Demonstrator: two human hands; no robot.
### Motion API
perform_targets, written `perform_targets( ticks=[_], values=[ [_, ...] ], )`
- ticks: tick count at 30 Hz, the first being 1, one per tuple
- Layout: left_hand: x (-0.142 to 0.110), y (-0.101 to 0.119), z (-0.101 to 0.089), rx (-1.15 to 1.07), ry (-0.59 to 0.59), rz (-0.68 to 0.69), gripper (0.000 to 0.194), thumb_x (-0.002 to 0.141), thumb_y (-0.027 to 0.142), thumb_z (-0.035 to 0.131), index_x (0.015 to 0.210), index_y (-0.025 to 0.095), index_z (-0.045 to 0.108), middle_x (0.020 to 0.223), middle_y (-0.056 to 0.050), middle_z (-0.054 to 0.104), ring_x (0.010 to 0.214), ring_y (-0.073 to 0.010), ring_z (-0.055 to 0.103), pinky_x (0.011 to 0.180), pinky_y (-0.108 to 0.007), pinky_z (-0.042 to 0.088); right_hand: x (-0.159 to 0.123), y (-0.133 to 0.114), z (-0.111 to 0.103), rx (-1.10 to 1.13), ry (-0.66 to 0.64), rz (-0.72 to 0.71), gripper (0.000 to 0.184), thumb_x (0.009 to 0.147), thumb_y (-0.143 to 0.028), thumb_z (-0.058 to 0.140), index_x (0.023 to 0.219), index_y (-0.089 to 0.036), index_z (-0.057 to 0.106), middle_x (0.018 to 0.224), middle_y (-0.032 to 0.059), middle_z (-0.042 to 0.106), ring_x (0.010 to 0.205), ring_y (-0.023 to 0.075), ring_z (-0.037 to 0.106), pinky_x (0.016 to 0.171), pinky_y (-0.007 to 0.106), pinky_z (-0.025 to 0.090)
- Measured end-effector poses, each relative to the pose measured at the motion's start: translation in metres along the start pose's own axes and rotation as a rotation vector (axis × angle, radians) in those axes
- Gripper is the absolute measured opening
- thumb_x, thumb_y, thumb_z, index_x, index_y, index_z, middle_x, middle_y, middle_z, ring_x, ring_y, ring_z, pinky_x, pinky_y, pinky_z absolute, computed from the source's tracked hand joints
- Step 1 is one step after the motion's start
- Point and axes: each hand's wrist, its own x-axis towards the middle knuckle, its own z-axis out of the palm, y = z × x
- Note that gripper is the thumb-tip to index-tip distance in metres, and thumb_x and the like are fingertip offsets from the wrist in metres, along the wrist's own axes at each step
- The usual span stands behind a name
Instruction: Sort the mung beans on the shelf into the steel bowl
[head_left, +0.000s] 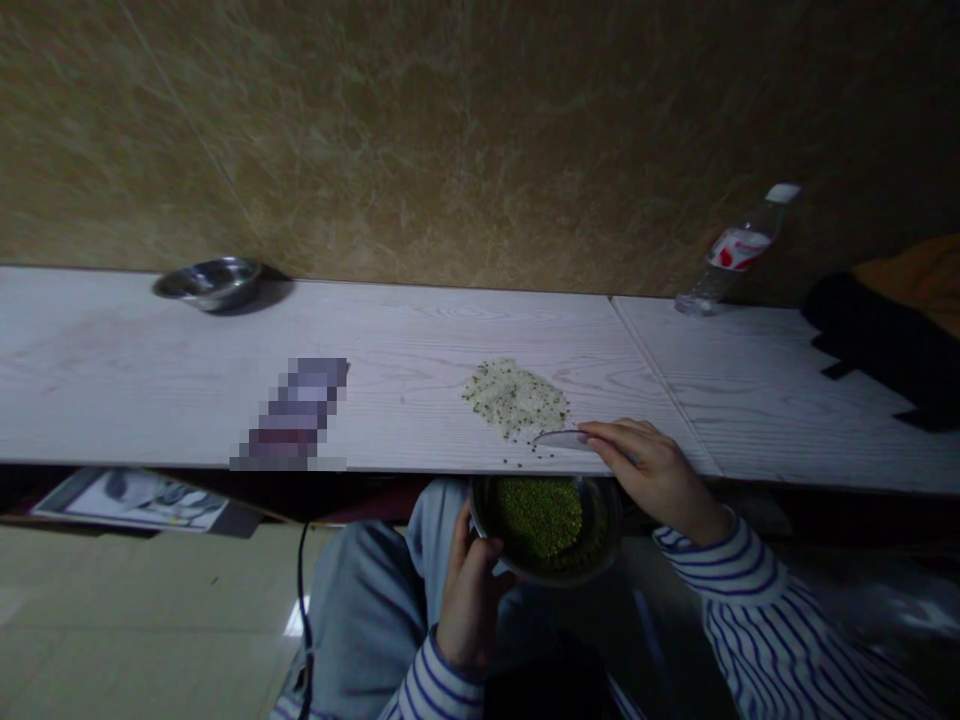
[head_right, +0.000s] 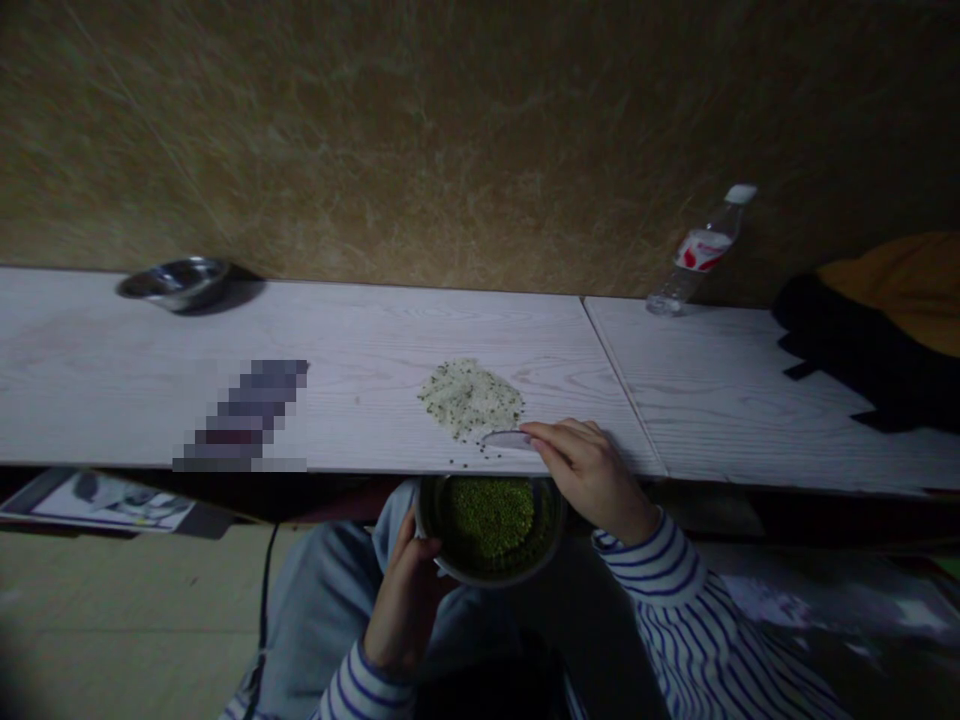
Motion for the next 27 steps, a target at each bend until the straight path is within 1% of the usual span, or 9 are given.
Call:
perform_targets(
  ticks=[5, 9, 11, 16, 19, 23, 27],
  values=[
    [-0.0003, 0.0001, -0.0007, -0.014, 0.046, 0.014, 0.060, 0.072, 0.020, 0.053, 0.130, 0.033, 0.046, 0.120, -0.005, 0.057, 0.103, -0.0236, 0.054, 0.072, -0.034, 0.051, 0.0026, -0.0022, 0.0016, 0.011, -0.008, -0.007, 0.022, 0.089, -0.019, 0.051, 0.107, -0.021, 0.063, 0.094, 0.0036, 0.071, 0.087, 0.0165, 0.063, 0.079, 0.034, 0.046],
    [-0.0012, 0.0023, -0.0034, -0.017, -0.007, 0.004, 0.060, 0.074, 0.020, 0.053, 0.132, 0.033, 0.045, 0.125, -0.004, 0.054, 0.105, -0.0230, 0.053, 0.075, -0.034, 0.051, 0.0032, -0.0033, 0.0034, 0.009, -0.014, -0.011, 0.022, 0.089, -0.019, 0.051, 0.108, -0.021, 0.063, 0.093, 0.0037, 0.071, 0.086, 0.0165, 0.063, 0.078, 0.034, 0.047],
    [-0.0013, 0.0028, -0.0042, -0.014, -0.015, 0.006, 0.060, 0.074, 0.020, 0.053, 0.132, 0.033, 0.045, 0.125, -0.004, 0.054, 0.105, -0.0233, 0.053, 0.073, -0.034, 0.051, 0.0024, -0.0039, 0.0028, 0.005, -0.019, -0.025, 0.022, 0.089, -0.020, 0.051, 0.107, -0.021, 0.063, 0.093, 0.0039, 0.071, 0.085, 0.0168, 0.063, 0.078, 0.034, 0.048],
    [0.0001, 0.0007, -0.0025, -0.008, 0.040, 0.013, 0.059, 0.070, 0.022, 0.055, 0.129, 0.032, 0.049, 0.125, -0.006, 0.055, 0.105, -0.0252, 0.053, 0.071, -0.034, 0.051, -0.0001, -0.0049, 0.0002, 0.008, -0.010, -0.037, 0.022, 0.089, -0.021, 0.051, 0.106, -0.022, 0.064, 0.091, 0.0038, 0.072, 0.084, 0.0173, 0.065, 0.077, 0.034, 0.049],
    [0.0016, -0.0013, -0.0019, -0.009, 0.059, 0.011, 0.056, 0.069, 0.023, 0.055, 0.125, 0.030, 0.052, 0.124, -0.006, 0.055, 0.102, -0.0242, 0.054, 0.070, -0.033, 0.051, 0.0001, -0.0043, 0.0005, 0.008, -0.016, -0.039, 0.021, 0.089, -0.020, 0.051, 0.105, -0.022, 0.065, 0.091, 0.0041, 0.072, 0.083, 0.0172, 0.065, 0.077, 0.034, 0.049],
    [0.0016, -0.0013, -0.0019, -0.007, 0.060, 0.019, 0.053, 0.070, 0.022, 0.053, 0.122, 0.030, 0.052, 0.124, -0.005, 0.055, 0.099, -0.0217, 0.054, 0.069, -0.031, 0.050, 0.0023, -0.0028, 0.0021, -0.009, -0.004, -0.004, 0.022, 0.089, -0.021, 0.051, 0.106, -0.021, 0.065, 0.093, 0.0042, 0.071, 0.086, 0.0174, 0.064, 0.079, 0.034, 0.048],
    [-0.0007, 0.0018, -0.0016, -0.005, 0.027, 0.019, 0.053, 0.072, 0.022, 0.053, 0.124, 0.030, 0.051, 0.125, -0.004, 0.055, 0.102, -0.0224, 0.054, 0.069, -0.029, 0.050, 0.0045, -0.0039, 0.0025, 0.009, 0.020, 0.042, 0.022, 0.089, -0.022, 0.051, 0.107, -0.022, 0.064, 0.096, 0.0040, 0.071, 0.089, 0.0173, 0.063, 0.080, 0.033, 0.047]
  ],
)
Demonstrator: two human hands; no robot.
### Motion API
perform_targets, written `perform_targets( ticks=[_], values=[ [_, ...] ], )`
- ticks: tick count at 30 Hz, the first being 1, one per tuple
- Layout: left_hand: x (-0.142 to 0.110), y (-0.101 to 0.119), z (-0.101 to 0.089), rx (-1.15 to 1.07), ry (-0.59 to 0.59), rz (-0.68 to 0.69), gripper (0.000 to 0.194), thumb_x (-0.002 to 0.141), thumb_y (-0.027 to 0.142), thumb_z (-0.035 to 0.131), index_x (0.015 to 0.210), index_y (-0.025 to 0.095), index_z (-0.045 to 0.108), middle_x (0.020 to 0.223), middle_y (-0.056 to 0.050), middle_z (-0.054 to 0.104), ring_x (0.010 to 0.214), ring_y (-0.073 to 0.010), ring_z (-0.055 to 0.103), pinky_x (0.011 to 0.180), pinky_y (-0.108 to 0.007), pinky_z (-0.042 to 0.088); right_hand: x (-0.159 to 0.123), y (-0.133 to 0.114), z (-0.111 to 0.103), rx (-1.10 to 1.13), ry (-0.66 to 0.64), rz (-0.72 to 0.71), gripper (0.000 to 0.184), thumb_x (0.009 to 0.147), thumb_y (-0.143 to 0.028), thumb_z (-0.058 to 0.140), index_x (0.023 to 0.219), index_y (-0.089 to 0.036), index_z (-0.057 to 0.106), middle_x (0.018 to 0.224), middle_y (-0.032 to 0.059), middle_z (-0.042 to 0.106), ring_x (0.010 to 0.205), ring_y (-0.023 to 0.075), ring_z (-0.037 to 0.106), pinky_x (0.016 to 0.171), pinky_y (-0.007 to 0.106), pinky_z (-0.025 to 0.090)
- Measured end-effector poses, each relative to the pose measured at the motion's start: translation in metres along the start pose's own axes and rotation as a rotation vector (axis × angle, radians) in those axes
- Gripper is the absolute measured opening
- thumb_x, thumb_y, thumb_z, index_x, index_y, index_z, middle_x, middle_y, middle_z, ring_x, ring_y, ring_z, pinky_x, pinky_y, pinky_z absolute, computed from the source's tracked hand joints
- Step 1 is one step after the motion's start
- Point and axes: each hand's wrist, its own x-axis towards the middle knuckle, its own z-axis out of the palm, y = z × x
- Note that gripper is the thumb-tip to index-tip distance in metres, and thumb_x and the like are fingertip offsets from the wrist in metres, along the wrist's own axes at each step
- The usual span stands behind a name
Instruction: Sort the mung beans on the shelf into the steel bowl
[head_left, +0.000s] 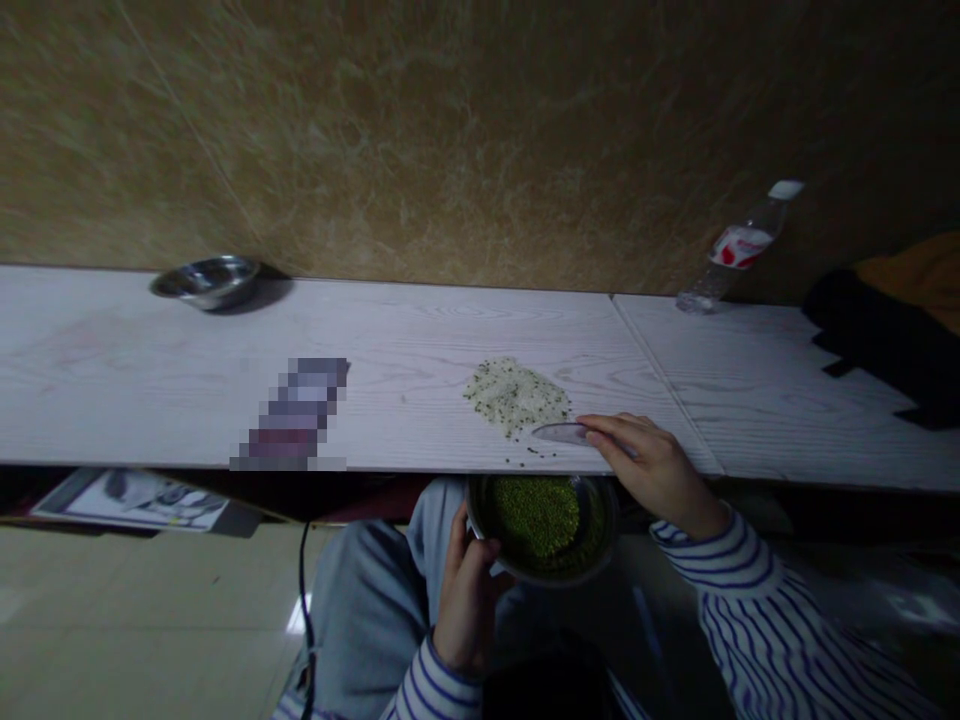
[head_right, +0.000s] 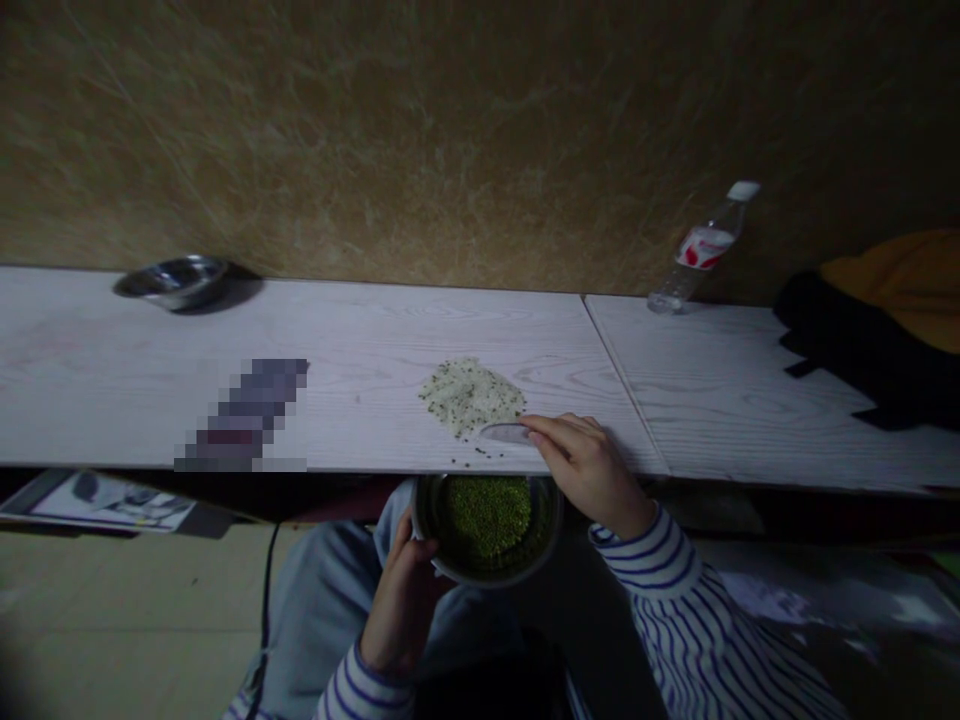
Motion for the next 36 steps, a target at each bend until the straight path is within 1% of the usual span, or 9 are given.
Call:
perform_targets(
  ticks=[4, 9, 13, 16, 19, 24, 28, 32, 36],
  values=[
    [-0.001, 0.000, -0.002, 0.019, -0.003, 0.003, 0.051, 0.074, 0.023, 0.052, 0.125, 0.030, 0.051, 0.126, -0.004, 0.054, 0.103, -0.0223, 0.053, 0.071, -0.031, 0.050, 0.003, -0.004, 0.002, 0.009, -0.025, -0.034, 0.022, 0.090, -0.022, 0.050, 0.107, -0.022, 0.064, 0.093, 0.0042, 0.071, 0.086, 0.0174, 0.064, 0.079, 0.034, 0.047],
    [0.001, -0.002, -0.006, 0.018, -0.037, 0.008, 0.053, 0.075, 0.023, 0.054, 0.126, 0.034, 0.050, 0.126, -0.002, 0.055, 0.106, -0.0222, 0.053, 0.073, -0.030, 0.050, 0.011, -0.010, 0.008, 0.007, -0.030, -0.057, 0.022, 0.090, -0.020, 0.049, 0.106, -0.022, 0.064, 0.093, 0.0047, 0.072, 0.085, 0.0176, 0.064, 0.078, 0.036, 0.047],
    [0.002, 0.000, -0.006, 0.018, -0.035, 0.004, 0.052, 0.075, 0.022, 0.053, 0.126, 0.032, 0.050, 0.126, -0.003, 0.054, 0.103, -0.0213, 0.053, 0.071, -0.029, 0.050, 0.013, -0.010, 0.007, 0.021, -0.066, -0.078, 0.023, 0.090, -0.019, 0.049, 0.107, -0.022, 0.064, 0.096, 0.0042, 0.072, 0.086, 0.0175, 0.064, 0.079, 0.036, 0.047],
    [0.002, -0.001, -0.004, 0.024, -0.003, -0.002, 0.057, 0.072, 0.022, 0.053, 0.127, 0.031, 0.049, 0.124, -0.004, 0.055, 0.100, -0.0218, 0.053, 0.069, -0.030, 0.050, 0.009, -0.007, 0.004, 0.031, -0.088, -0.093, 0.023, 0.089, -0.019, 0.050, 0.107, -0.023, 0.064, 0.098, 0.0040, 0.072, 0.088, 0.0176, 0.064, 0.081, 0.036, 0.047],
    [0.003, -0.003, -0.002, 0.004, 0.037, 0.003, 0.061, 0.068, 0.023, 0.055, 0.128, 0.031, 0.048, 0.121, -0.005, 0.057, 0.098, -0.0228, 0.054, 0.070, -0.033, 0.050, 0.005, -0.005, 0.001, 0.032, -0.069, -0.088, 0.022, 0.089, -0.020, 0.050, 0.107, -0.023, 0.064, 0.097, 0.0043, 0.072, 0.088, 0.0178, 0.064, 0.080, 0.036, 0.047],
    [0.002, -0.003, -0.001, -0.007, 0.047, 0.004, 0.061, 0.069, 0.023, 0.055, 0.129, 0.031, 0.047, 0.122, -0.005, 0.056, 0.099, -0.0224, 0.055, 0.071, -0.032, 0.050, 0.000, -0.002, -0.001, 0.032, -0.037, -0.047, 0.023, 0.089, -0.022, 0.050, 0.107, -0.023, 0.064, 0.094, 0.0041, 0.071, 0.086, 0.0178, 0.064, 0.078, 0.035, 0.049],
    [0.000, 0.000, 0.000, 0.004, -0.009, 0.000, 0.056, 0.072, 0.021, 0.053, 0.126, 0.030, 0.049, 0.122, -0.004, 0.056, 0.098, -0.0210, 0.055, 0.071, -0.030, 0.050, -0.003, 0.001, -0.001, 0.028, -0.047, -0.038, 0.022, 0.090, -0.023, 0.050, 0.107, -0.023, 0.064, 0.091, 0.0041, 0.071, 0.083, 0.0176, 0.064, 0.076, 0.035, 0.050],
    [-0.001, 0.001, -0.001, 0.007, 0.005, -0.006, 0.055, 0.072, 0.021, 0.054, 0.125, 0.031, 0.050, 0.122, -0.003, 0.056, 0.098, -0.0209, 0.055, 0.070, -0.029, 0.050, -0.004, 0.002, -0.001, 0.035, -0.058, -0.053, 0.022, 0.090, -0.023, 0.050, 0.107, -0.024, 0.064, 0.092, 0.0042, 0.072, 0.084, 0.0180, 0.065, 0.077, 0.036, 0.050],
    [0.000, 0.001, -0.004, 0.011, -0.028, -0.013, 0.053, 0.074, 0.021, 0.053, 0.126, 0.032, 0.049, 0.127, -0.002, 0.053, 0.103, -0.0205, 0.053, 0.072, -0.029, 0.050, 0.001, -0.003, 0.003, 0.045, -0.078, -0.087, 0.024, 0.090, -0.020, 0.049, 0.108, -0.024, 0.064, 0.095, 0.0034, 0.072, 0.086, 0.0173, 0.065, 0.078, 0.036, 0.049]
  ],
)
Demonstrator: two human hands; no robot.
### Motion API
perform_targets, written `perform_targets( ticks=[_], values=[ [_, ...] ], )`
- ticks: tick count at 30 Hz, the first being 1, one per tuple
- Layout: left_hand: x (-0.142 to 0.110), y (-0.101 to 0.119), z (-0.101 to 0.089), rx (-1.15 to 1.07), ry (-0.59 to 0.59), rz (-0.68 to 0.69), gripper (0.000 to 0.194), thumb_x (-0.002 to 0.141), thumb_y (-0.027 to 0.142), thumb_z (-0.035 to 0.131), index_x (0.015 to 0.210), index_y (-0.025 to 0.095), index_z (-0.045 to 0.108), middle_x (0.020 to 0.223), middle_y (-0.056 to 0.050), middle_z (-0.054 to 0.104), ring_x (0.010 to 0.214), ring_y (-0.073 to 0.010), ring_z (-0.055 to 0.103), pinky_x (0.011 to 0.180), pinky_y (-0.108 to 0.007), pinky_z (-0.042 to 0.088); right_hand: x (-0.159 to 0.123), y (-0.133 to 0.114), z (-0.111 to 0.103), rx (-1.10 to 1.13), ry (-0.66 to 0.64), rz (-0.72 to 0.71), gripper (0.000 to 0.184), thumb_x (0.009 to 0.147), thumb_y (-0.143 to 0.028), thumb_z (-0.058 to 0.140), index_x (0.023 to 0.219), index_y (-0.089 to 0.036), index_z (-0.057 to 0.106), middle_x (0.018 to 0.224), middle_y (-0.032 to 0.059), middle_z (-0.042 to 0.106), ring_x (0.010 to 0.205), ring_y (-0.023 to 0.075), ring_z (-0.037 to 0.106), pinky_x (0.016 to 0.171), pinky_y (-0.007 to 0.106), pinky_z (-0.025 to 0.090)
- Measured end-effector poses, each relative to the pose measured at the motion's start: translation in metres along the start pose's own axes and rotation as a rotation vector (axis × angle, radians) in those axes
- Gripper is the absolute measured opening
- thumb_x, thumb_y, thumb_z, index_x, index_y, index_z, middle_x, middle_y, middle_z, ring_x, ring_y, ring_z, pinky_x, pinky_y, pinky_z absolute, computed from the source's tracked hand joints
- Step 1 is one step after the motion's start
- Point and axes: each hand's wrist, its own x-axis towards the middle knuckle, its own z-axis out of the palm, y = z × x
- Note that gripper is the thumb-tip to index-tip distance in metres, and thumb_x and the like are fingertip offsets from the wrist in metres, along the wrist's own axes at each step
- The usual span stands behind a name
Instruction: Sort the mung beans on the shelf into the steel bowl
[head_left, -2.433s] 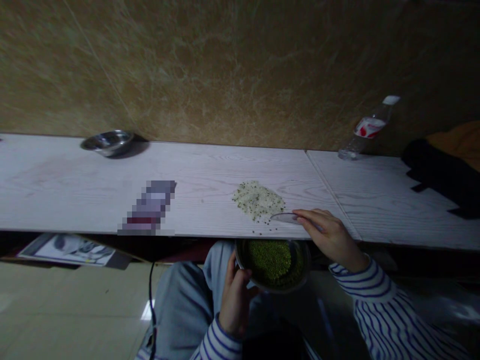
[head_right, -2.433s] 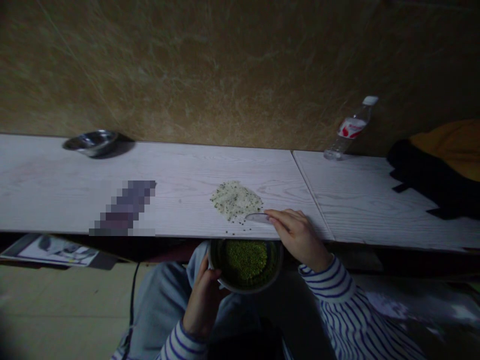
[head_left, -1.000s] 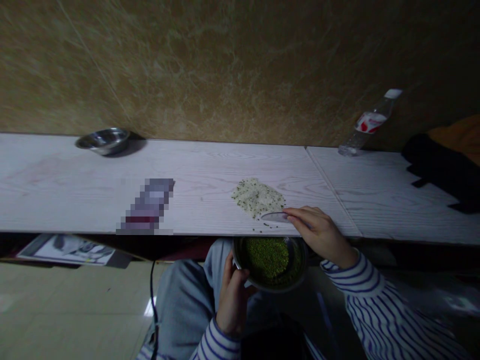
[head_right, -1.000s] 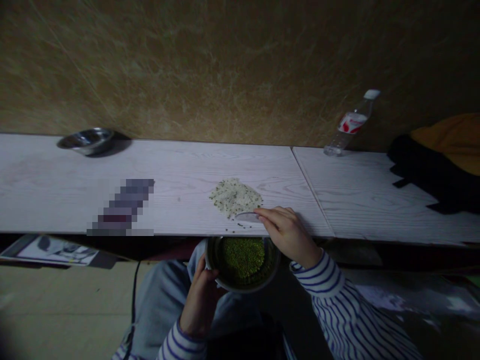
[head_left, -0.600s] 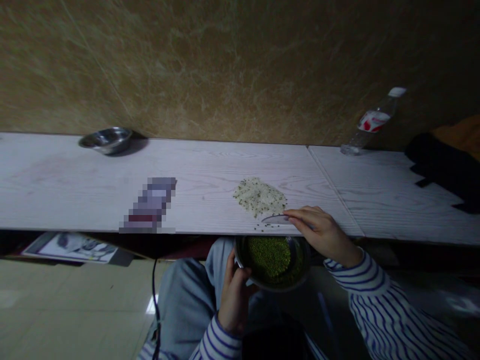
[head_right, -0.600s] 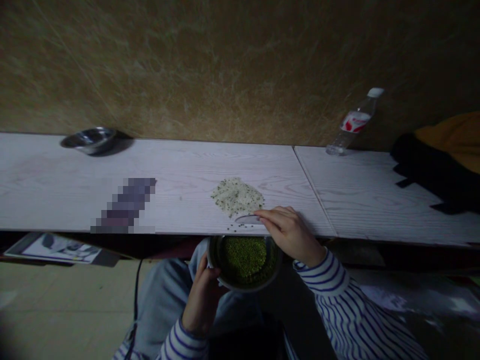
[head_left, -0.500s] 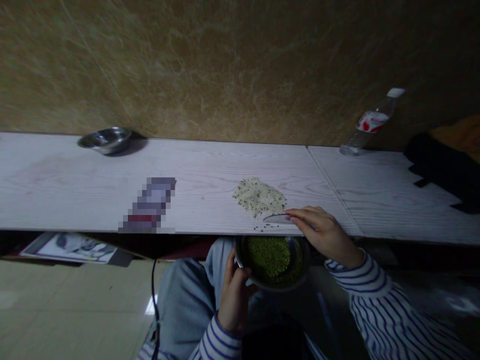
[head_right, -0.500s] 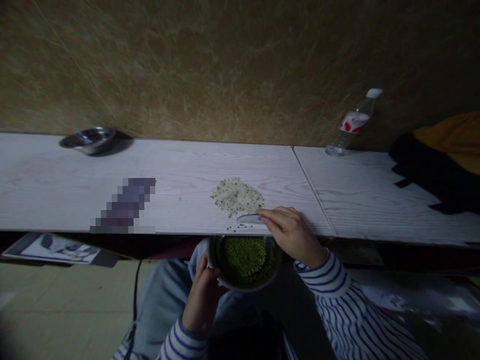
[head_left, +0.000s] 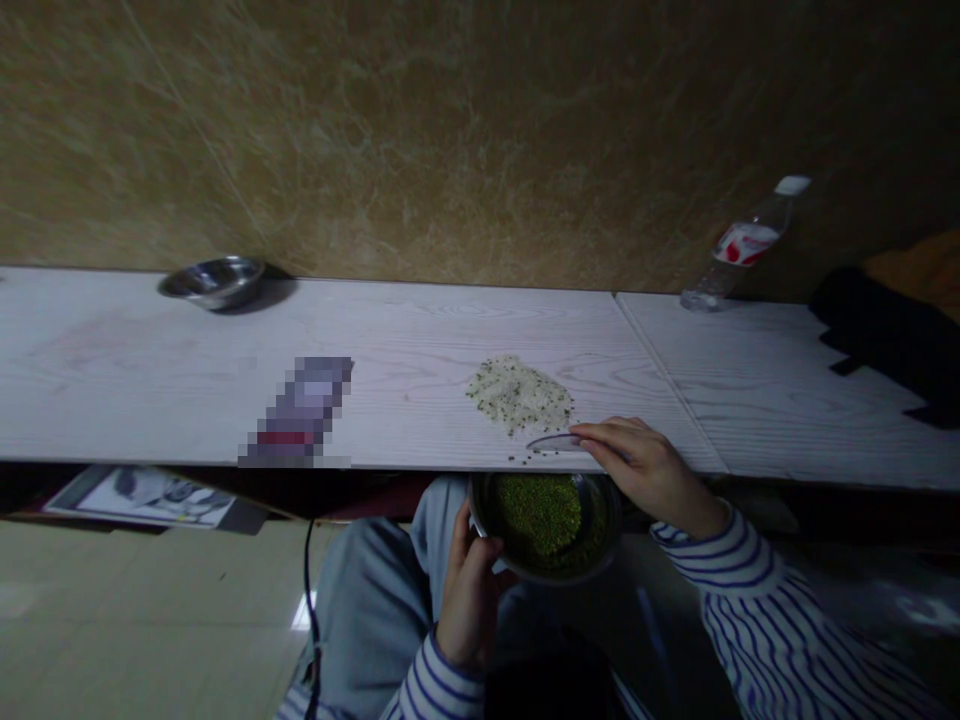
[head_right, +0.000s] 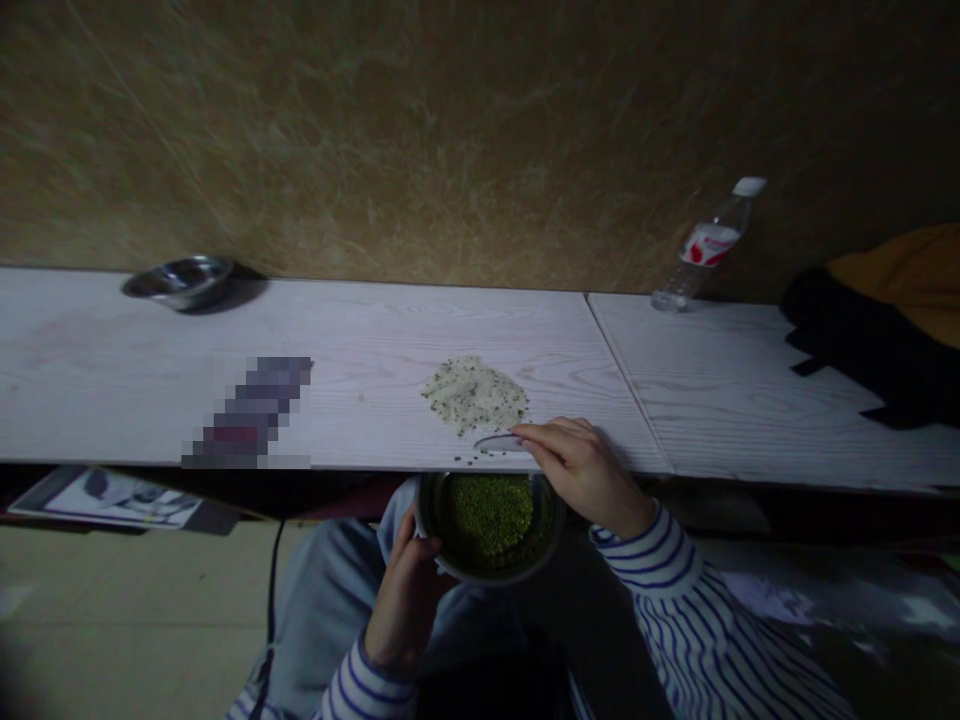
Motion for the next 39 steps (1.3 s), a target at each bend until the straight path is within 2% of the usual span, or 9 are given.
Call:
perform_targets(
  ticks=[3, 7, 14, 19, 24, 27, 30, 35, 39],
  values=[
    [0.000, -0.001, -0.001, 0.013, -0.018, 0.005, 0.051, 0.075, 0.022, 0.052, 0.125, 0.032, 0.050, 0.128, -0.002, 0.052, 0.104, -0.0206, 0.053, 0.073, -0.029, 0.050, 0.009, -0.002, 0.004, -0.011, -0.010, -0.002, 0.024, 0.089, -0.018, 0.050, 0.108, -0.024, 0.063, 0.097, 0.0028, 0.072, 0.088, 0.0165, 0.064, 0.080, 0.035, 0.048],
    [0.000, 0.000, 0.002, 0.014, 0.029, 0.016, 0.052, 0.072, 0.022, 0.054, 0.124, 0.032, 0.050, 0.126, -0.003, 0.054, 0.103, -0.0221, 0.054, 0.072, -0.031, 0.051, 0.016, -0.002, 0.006, -0.054, 0.035, 0.048, 0.022, 0.089, -0.018, 0.051, 0.106, -0.023, 0.064, 0.095, 0.0030, 0.072, 0.086, 0.0173, 0.064, 0.078, 0.036, 0.049],
    [-0.002, 0.005, 0.002, 0.012, 0.023, 0.023, 0.052, 0.071, 0.022, 0.057, 0.121, 0.032, 0.053, 0.126, -0.004, 0.055, 0.107, -0.0240, 0.053, 0.075, -0.034, 0.052, -0.005, -0.003, -0.005, -0.117, 0.113, 0.066, 0.023, 0.089, -0.023, 0.049, 0.107, -0.023, 0.064, 0.096, 0.0049, 0.071, 0.087, 0.0194, 0.065, 0.078, 0.036, 0.051],
    [-0.003, -0.003, 0.002, -0.019, 0.046, 0.044, 0.054, 0.073, 0.021, 0.057, 0.125, 0.036, 0.049, 0.127, -0.002, 0.054, 0.103, -0.0212, 0.056, 0.078, -0.034, 0.052, -0.019, -0.023, 0.002, -0.204, 0.141, 0.084, 0.025, 0.090, -0.019, 0.048, 0.112, -0.020, 0.061, 0.093, 0.0075, 0.071, 0.081, 0.0204, 0.065, 0.076, 0.038, 0.050],
    [-0.007, -0.007, 0.010, -0.049, 0.035, 0.036, 0.063, 0.076, 0.020, 0.055, 0.134, 0.038, 0.038, 0.134, -0.003, 0.049, 0.105, -0.0214, 0.056, 0.079, -0.034, 0.051, -0.021, -0.050, 0.014, -0.234, 0.134, 0.051, 0.027, 0.089, -0.016, 0.048, 0.114, -0.018, 0.060, 0.089, 0.0088, 0.071, 0.078, 0.0206, 0.064, 0.075, 0.038, 0.048],
    [-0.012, -0.005, 0.013, -0.035, 0.056, 0.037, 0.065, 0.075, 0.019, 0.055, 0.136, 0.035, 0.036, 0.128, -0.006, 0.052, 0.105, -0.0225, 0.056, 0.079, -0.035, 0.051, -0.021, -0.055, 0.014, -0.229, 0.140, 0.057, 0.028, 0.089, -0.016, 0.047, 0.115, -0.020, 0.059, 0.089, 0.0083, 0.071, 0.078, 0.0206, 0.064, 0.075, 0.037, 0.048],
    [-0.013, -0.005, 0.009, -0.040, 0.056, 0.055, 0.066, 0.073, 0.021, 0.057, 0.135, 0.035, 0.038, 0.125, -0.006, 0.054, 0.106, -0.0244, 0.056, 0.079, -0.037, 0.052, -0.021, -0.051, 0.013, -0.258, 0.184, 0.082, 0.028, 0.089, -0.017, 0.049, 0.115, -0.018, 0.059, 0.089, 0.0089, 0.071, 0.078, 0.0213, 0.064, 0.074, 0.038, 0.047],
    [-0.010, -0.004, -0.005, -0.036, 0.076, 0.051, 0.063, 0.074, 0.021, 0.058, 0.132, 0.036, 0.041, 0.136, -0.004, 0.047, 0.114, -0.0264, 0.050, 0.080, -0.036, 0.051, -0.016, -0.056, 0.020, -0.240, 0.115, 0.051, 0.028, 0.090, -0.015, 0.047, 0.115, -0.018, 0.059, 0.090, 0.0087, 0.070, 0.080, 0.0201, 0.062, 0.076, 0.037, 0.045],
    [-0.010, 0.001, -0.012, -0.024, 0.074, 0.088, 0.065, 0.076, 0.021, 0.055, 0.136, 0.037, 0.037, 0.134, -0.004, 0.048, 0.114, -0.0262, 0.049, 0.080, -0.037, 0.050, -0.013, -0.068, 0.023, -0.172, 0.046, -0.006, 0.029, 0.090, -0.012, 0.046, 0.116, -0.019, 0.058, 0.093, 0.0066, 0.071, 0.083, 0.0182, 0.062, 0.076, 0.036, 0.043]
  ],
)
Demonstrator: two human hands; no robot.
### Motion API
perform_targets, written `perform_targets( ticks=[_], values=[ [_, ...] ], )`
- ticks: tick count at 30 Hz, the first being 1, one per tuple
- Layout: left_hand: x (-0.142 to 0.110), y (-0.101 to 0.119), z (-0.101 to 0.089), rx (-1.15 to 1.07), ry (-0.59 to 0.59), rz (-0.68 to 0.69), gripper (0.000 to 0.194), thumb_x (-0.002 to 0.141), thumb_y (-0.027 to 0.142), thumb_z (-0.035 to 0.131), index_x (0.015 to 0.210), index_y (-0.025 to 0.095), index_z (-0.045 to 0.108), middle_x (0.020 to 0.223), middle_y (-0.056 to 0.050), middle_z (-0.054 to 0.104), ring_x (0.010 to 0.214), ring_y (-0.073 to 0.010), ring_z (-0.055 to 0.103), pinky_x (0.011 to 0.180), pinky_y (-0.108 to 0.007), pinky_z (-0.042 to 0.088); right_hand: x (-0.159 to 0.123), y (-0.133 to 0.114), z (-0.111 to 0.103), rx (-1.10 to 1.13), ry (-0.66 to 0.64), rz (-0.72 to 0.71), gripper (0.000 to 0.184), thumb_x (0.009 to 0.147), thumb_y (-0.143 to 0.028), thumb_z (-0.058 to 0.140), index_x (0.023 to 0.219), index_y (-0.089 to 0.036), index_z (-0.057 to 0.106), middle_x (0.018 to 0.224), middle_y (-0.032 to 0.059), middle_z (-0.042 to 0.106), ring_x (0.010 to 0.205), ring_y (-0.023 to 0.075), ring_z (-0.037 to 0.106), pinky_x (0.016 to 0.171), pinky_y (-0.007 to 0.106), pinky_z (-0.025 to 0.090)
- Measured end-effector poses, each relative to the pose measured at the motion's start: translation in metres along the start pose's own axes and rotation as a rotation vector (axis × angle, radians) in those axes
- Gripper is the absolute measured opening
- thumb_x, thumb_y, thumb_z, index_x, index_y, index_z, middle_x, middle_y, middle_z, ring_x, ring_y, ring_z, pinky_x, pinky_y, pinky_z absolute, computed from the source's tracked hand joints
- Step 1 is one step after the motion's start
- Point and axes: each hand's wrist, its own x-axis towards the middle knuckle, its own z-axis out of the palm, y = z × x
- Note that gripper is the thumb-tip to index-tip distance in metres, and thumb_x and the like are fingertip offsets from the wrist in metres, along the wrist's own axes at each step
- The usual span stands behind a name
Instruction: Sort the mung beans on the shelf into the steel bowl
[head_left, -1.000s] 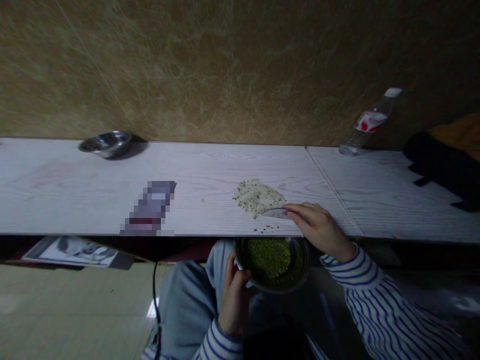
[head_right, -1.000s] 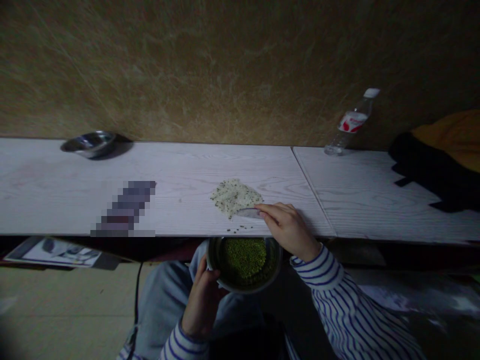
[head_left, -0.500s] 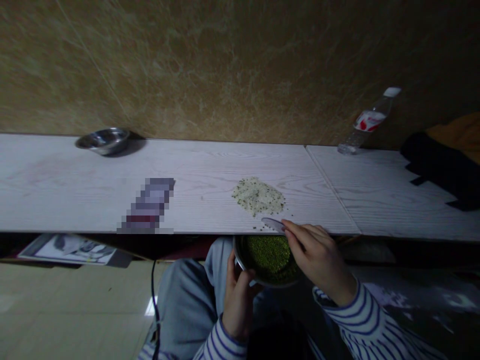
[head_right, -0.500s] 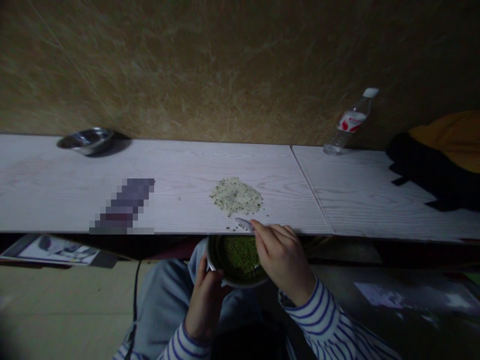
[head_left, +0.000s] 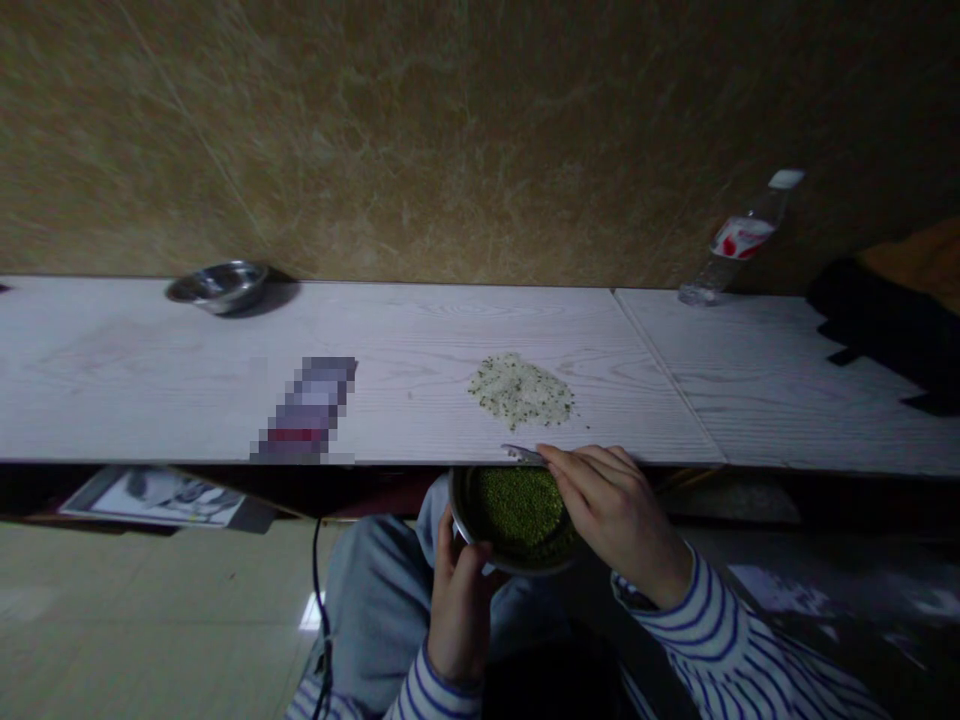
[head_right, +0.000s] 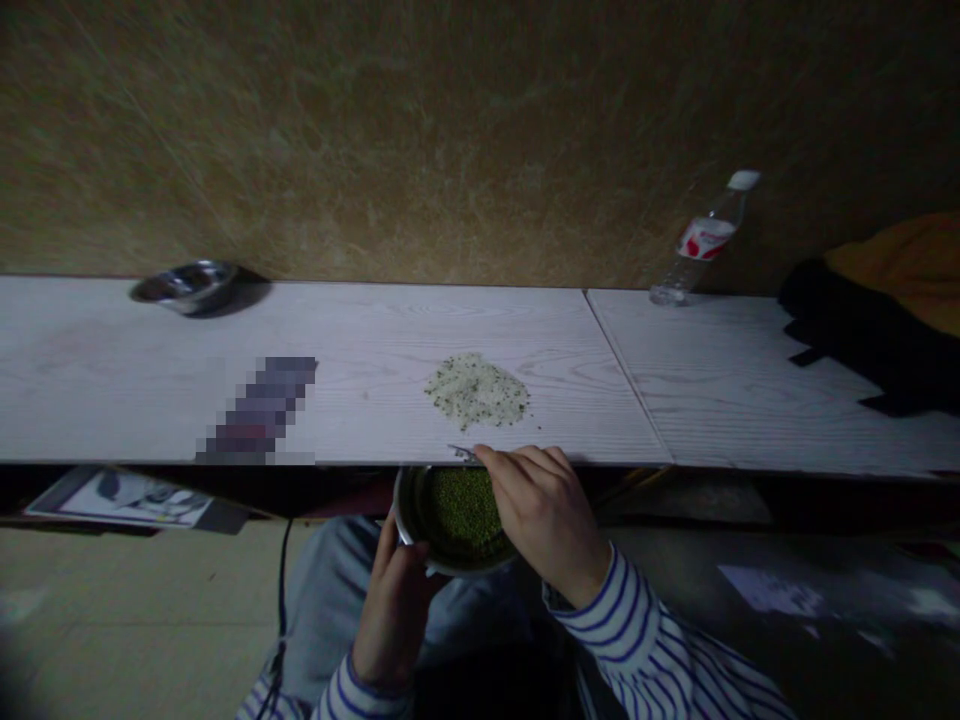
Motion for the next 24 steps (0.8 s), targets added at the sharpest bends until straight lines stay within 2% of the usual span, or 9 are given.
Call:
perform_targets(
  ticks=[4, 8, 10, 13, 15, 19, 24],
  values=[
    [0.000, 0.004, -0.005, 0.010, 0.034, 0.023, 0.066, 0.074, 0.021, 0.056, 0.136, 0.033, 0.038, 0.134, -0.007, 0.047, 0.110, -0.0261, 0.051, 0.075, -0.037, 0.052, -0.002, 0.001, -0.007, 0.043, -0.034, -0.042, 0.029, 0.089, -0.010, 0.049, 0.114, -0.019, 0.058, 0.096, 0.0046, 0.070, 0.087, 0.0166, 0.061, 0.077, 0.034, 0.041],
    [0.000, 0.003, -0.006, 0.014, 0.017, 0.024, 0.064, 0.075, 0.021, 0.054, 0.135, 0.035, 0.038, 0.135, -0.005, 0.046, 0.110, -0.0246, 0.051, 0.073, -0.034, 0.052, -0.003, 0.007, -0.009, 0.006, 0.018, 0.020, 0.027, 0.089, -0.011, 0.048, 0.112, -0.017, 0.060, 0.095, 0.0055, 0.070, 0.086, 0.0174, 0.061, 0.077, 0.035, 0.041],
    [0.001, 0.000, -0.005, 0.022, 0.011, 0.002, 0.067, 0.074, 0.021, 0.055, 0.137, 0.036, 0.036, 0.134, -0.005, 0.048, 0.109, -0.0241, 0.052, 0.074, -0.034, 0.052, -0.002, 0.007, -0.006, 0.006, -0.001, 0.017, 0.029, 0.088, -0.009, 0.049, 0.114, -0.018, 0.059, 0.096, 0.0051, 0.070, 0.088, 0.0178, 0.061, 0.078, 0.036, 0.041],
    [0.001, -0.003, -0.003, 0.042, 0.002, -0.025, 0.069, 0.074, 0.023, 0.056, 0.138, 0.036, 0.035, 0.134, -0.005, 0.048, 0.110, -0.0261, 0.052, 0.075, -0.036, 0.052, -0.003, 0.004, -0.004, 0.042, -0.025, -0.025, 0.032, 0.088, -0.007, 0.049, 0.116, -0.019, 0.058, 0.097, 0.0038, 0.070, 0.090, 0.0170, 0.061, 0.078, 0.035, 0.041],
    [0.001, -0.005, -0.003, 0.054, -0.006, -0.027, 0.068, 0.074, 0.024, 0.057, 0.138, 0.035, 0.036, 0.138, -0.006, 0.045, 0.112, -0.0286, 0.050, 0.073, -0.037, 0.052, -0.005, 0.007, -0.006, 0.038, 0.008, -0.014, 0.029, 0.088, -0.009, 0.049, 0.114, -0.019, 0.058, 0.095, 0.0038, 0.070, 0.088, 0.0165, 0.061, 0.078, 0.035, 0.042],
    [0.002, -0.009, -0.003, 0.066, -0.017, -0.038, 0.068, 0.074, 0.025, 0.058, 0.138, 0.033, 0.036, 0.140, -0.007, 0.043, 0.116, -0.0308, 0.047, 0.073, -0.037, 0.053, -0.015, 0.034, -0.017, -0.040, 0.122, 0.090, 0.025, 0.089, -0.014, 0.050, 0.111, -0.017, 0.061, 0.093, 0.0055, 0.071, 0.083, 0.0175, 0.063, 0.078, 0.035, 0.044],
    [0.003, -0.015, -0.002, 0.103, -0.041, -0.066, 0.068, 0.073, 0.027, 0.059, 0.138, 0.033, 0.038, 0.132, -0.006, 0.051, 0.108, -0.0270, 0.053, 0.072, -0.034, 0.052, -0.023, 0.076, -0.030, -0.169, 0.205, 0.223, 0.025, 0.089, -0.021, 0.050, 0.109, -0.014, 0.064, 0.096, 0.0099, 0.071, 0.086, 0.0220, 0.065, 0.078, 0.037, 0.048]
  ],
)
